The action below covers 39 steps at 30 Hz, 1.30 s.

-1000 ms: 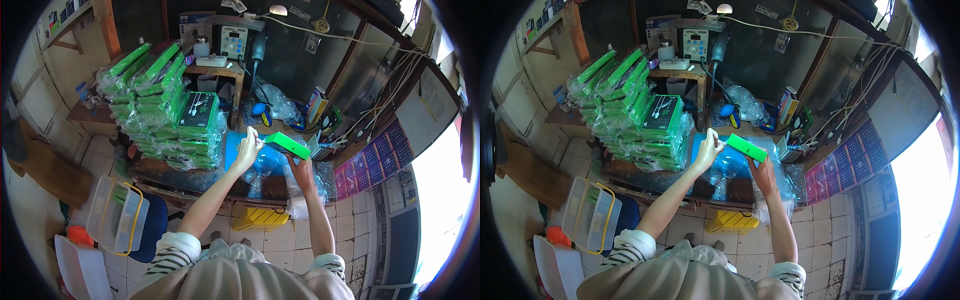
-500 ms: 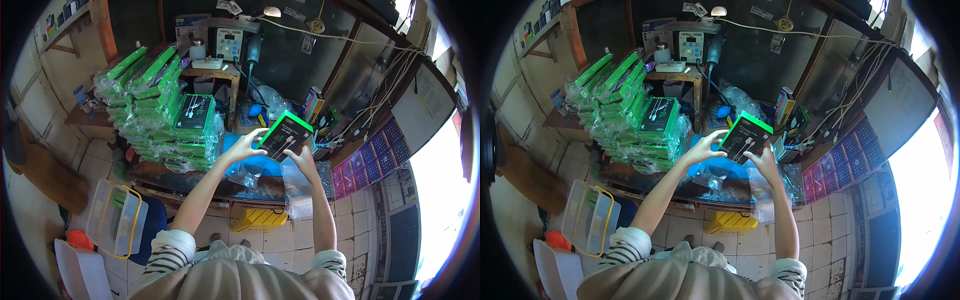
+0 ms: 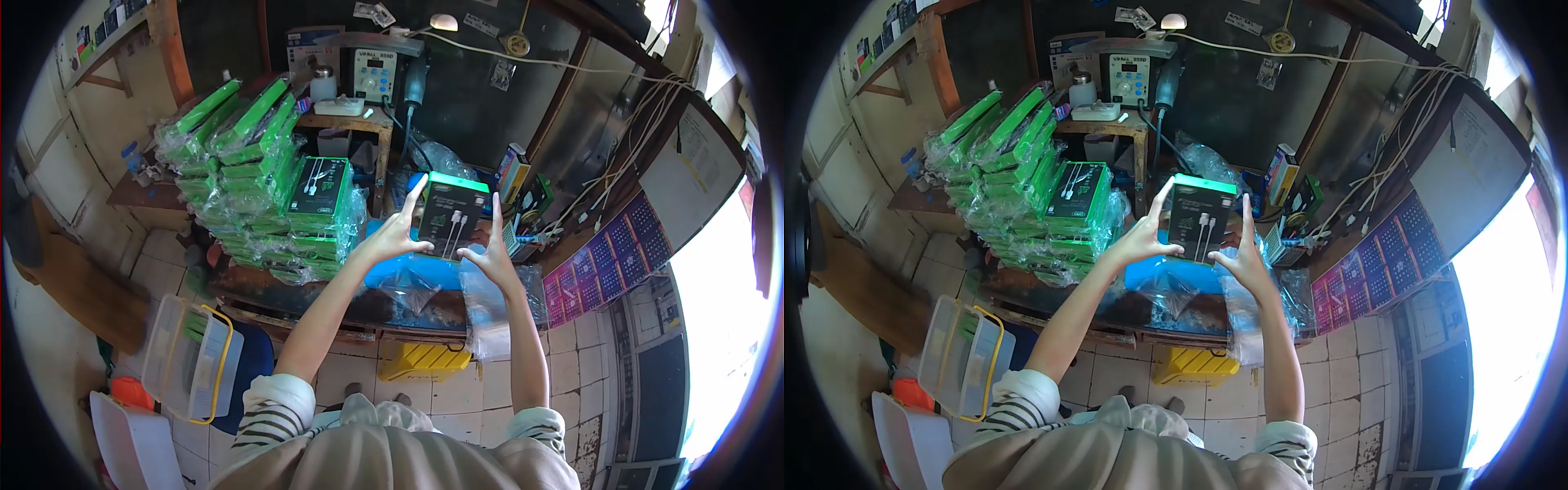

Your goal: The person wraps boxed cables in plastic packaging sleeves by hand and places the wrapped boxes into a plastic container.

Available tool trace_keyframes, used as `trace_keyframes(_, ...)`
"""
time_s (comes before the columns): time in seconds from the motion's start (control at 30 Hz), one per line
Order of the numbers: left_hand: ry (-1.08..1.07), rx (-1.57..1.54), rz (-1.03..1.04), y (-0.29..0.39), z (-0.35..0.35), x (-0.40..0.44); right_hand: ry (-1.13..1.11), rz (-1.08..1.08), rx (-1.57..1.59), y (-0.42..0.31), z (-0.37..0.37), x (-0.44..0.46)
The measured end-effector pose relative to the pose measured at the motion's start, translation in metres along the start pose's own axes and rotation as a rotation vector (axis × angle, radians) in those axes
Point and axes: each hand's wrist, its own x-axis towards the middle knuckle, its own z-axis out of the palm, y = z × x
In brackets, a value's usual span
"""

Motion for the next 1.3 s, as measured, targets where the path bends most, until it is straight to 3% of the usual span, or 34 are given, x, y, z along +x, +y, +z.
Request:
trace_keyframes(0.27,-0.110,0.029,-0.080,0.004,-0.008,0.002,-0.072,-0.020,-0.147,-0.011,0.001,-0.003)
trace_keyframes(0.37,-0.111,-0.147,-0.079,-0.004,-0.007,0.000,-0.053,-0.034,-0.103,-0.002,0.002,-0.004)
trace_keyframes(0.47,0.008,-0.095,-0.028,-0.009,-0.004,-0.002,-0.038,-0.084,-0.108,0.005,0.001,-0.002)
trace_keyframes(0.63,0.025,-0.047,0.025,-0.006,-0.008,0.000,0.013,-0.138,-0.153,0.000,0.003,-0.001)
trace_keyframes(0.7,0.095,0.016,0.210,-0.004,-0.009,0.002,0.041,-0.127,-0.103,-0.003,0.005,0.000)
trace_keyframes(0.9,0.117,0.136,0.278,-0.003,-0.008,0.005,0.098,-0.216,-0.228,-0.007,0.005,0.004)
trace_keyframes(1.0,0.127,0.240,0.202,-0.003,-0.008,0.006,0.073,-0.248,-0.236,-0.010,0.006,0.006)
trace_keyframes(1.17,0.193,0.390,0.387,0.003,-0.013,0.016,0.198,-0.254,-0.308,-0.011,0.005,0.013)
trace_keyframes(1.3,0.108,0.521,0.513,0.007,-0.026,0.025,0.184,-0.291,-0.355,-0.027,-0.003,0.016)
